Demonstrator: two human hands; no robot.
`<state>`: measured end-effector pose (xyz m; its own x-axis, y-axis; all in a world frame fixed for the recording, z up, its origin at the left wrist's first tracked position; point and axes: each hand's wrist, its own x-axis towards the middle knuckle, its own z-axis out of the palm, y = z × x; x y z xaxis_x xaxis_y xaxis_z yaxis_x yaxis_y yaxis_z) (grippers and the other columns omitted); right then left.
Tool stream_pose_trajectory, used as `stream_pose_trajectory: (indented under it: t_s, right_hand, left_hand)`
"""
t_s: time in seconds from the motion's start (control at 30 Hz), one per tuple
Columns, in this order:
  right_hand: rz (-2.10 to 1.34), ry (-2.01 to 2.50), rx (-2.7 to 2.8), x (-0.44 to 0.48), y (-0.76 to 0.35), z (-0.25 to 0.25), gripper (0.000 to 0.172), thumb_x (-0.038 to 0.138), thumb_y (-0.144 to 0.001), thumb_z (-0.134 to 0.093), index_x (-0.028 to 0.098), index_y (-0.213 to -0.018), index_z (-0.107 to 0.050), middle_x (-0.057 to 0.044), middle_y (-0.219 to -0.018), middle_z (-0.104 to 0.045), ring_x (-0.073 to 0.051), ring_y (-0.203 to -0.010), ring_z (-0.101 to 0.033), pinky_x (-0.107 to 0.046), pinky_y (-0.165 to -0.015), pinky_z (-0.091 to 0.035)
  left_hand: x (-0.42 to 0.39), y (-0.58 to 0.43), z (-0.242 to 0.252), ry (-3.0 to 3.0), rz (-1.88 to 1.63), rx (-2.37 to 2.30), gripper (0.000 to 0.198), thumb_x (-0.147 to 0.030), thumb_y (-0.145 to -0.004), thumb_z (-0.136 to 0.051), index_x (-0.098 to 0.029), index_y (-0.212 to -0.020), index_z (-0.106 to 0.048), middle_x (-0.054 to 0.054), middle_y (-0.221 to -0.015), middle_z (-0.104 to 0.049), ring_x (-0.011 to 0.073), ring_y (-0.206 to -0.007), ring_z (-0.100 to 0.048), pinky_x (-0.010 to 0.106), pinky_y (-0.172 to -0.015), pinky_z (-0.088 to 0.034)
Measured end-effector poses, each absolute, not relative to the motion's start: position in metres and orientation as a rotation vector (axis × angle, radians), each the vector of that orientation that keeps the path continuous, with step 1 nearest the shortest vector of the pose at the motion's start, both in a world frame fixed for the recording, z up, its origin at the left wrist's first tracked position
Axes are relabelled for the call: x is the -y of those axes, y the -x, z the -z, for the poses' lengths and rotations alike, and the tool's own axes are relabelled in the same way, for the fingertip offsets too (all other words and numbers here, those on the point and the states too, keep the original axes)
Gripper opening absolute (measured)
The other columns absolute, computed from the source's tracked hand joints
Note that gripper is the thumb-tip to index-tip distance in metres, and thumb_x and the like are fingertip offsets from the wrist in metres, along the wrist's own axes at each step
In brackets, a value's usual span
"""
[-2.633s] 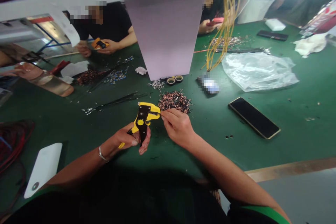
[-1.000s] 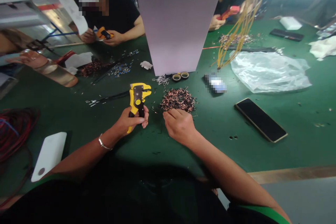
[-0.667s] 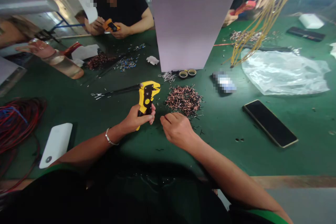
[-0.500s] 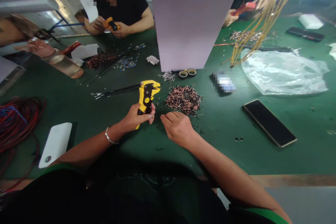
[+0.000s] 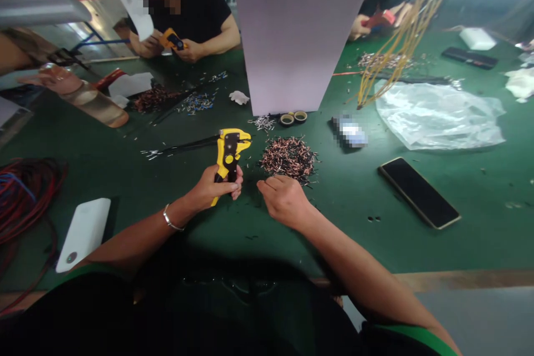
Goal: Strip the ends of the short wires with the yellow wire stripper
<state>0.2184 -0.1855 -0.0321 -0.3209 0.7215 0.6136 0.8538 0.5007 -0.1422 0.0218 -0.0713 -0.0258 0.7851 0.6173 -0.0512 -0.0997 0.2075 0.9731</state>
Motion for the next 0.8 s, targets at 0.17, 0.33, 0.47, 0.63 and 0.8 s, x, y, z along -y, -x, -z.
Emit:
stream_pose_trajectory:
  t_s: [0.17,0.33,0.47,0.63,0.8]
  right_hand:
    - [0.29,1.267,2.136,0.184,-0.223,0.033,0.024,0.006,-0.091,-0.044,0.012,-0.092,-0.068,-0.004,-0.065,-0.061,-0.017,-0.058,-0.051,-0.031,-0.057,-0.045]
    - [0.369,1.391,1.965,0.179,-0.245,0.035,0.021,0.008,-0.091,-0.048,0.015,-0.083,-0.067,-0.003,-0.059,-0.057,-0.016,-0.055,-0.05,-0.03,-0.053,-0.04]
    - [0.428,1.456,1.868,0.177,-0.253,0.034,0.018,0.013,-0.093,-0.051,0.014,-0.095,-0.069,-0.004,-0.065,-0.063,-0.016,-0.058,-0.056,-0.028,-0.055,-0.044]
    - [0.432,1.498,1.876,0.18,-0.244,0.03,0.022,0.013,-0.094,-0.049,0.013,-0.101,-0.069,-0.006,-0.071,-0.067,-0.018,-0.061,-0.06,-0.029,-0.055,-0.047]
    - [0.367,1.5,1.846,0.185,-0.238,0.022,0.022,0.013,-0.093,-0.05,0.013,-0.104,-0.07,-0.008,-0.075,-0.07,-0.018,-0.066,-0.064,-0.03,-0.06,-0.051]
  left_hand:
    - [0.072,-0.022,0.026,-1.27,-0.525,-0.485,0.025,-0.012,-0.072,-0.072,-0.013,-0.093,-0.057,-0.001,-0.075,-0.058,0.0101,-0.054,-0.058,0.029,-0.053,-0.05]
    - [0.066,-0.02,0.024,-1.231,-0.595,-0.498,0.025,-0.012,-0.071,-0.073,-0.012,-0.091,-0.058,-0.001,-0.073,-0.059,0.0105,-0.053,-0.057,0.029,-0.052,-0.05]
    - [0.063,-0.019,0.023,-1.183,-0.547,-0.439,0.029,-0.016,-0.071,-0.075,-0.011,-0.095,-0.059,0.005,-0.08,-0.066,0.0135,-0.058,-0.06,0.032,-0.055,-0.052]
    - [0.068,-0.021,0.021,-1.142,-0.396,-0.318,0.038,-0.018,-0.067,-0.075,-0.011,-0.101,-0.061,0.013,-0.095,-0.072,0.0188,-0.066,-0.065,0.037,-0.064,-0.053]
    - [0.07,-0.021,0.02,-1.063,-0.31,-0.234,0.043,-0.015,-0.065,-0.072,-0.011,-0.107,-0.062,0.016,-0.102,-0.072,0.0219,-0.071,-0.067,0.039,-0.068,-0.053]
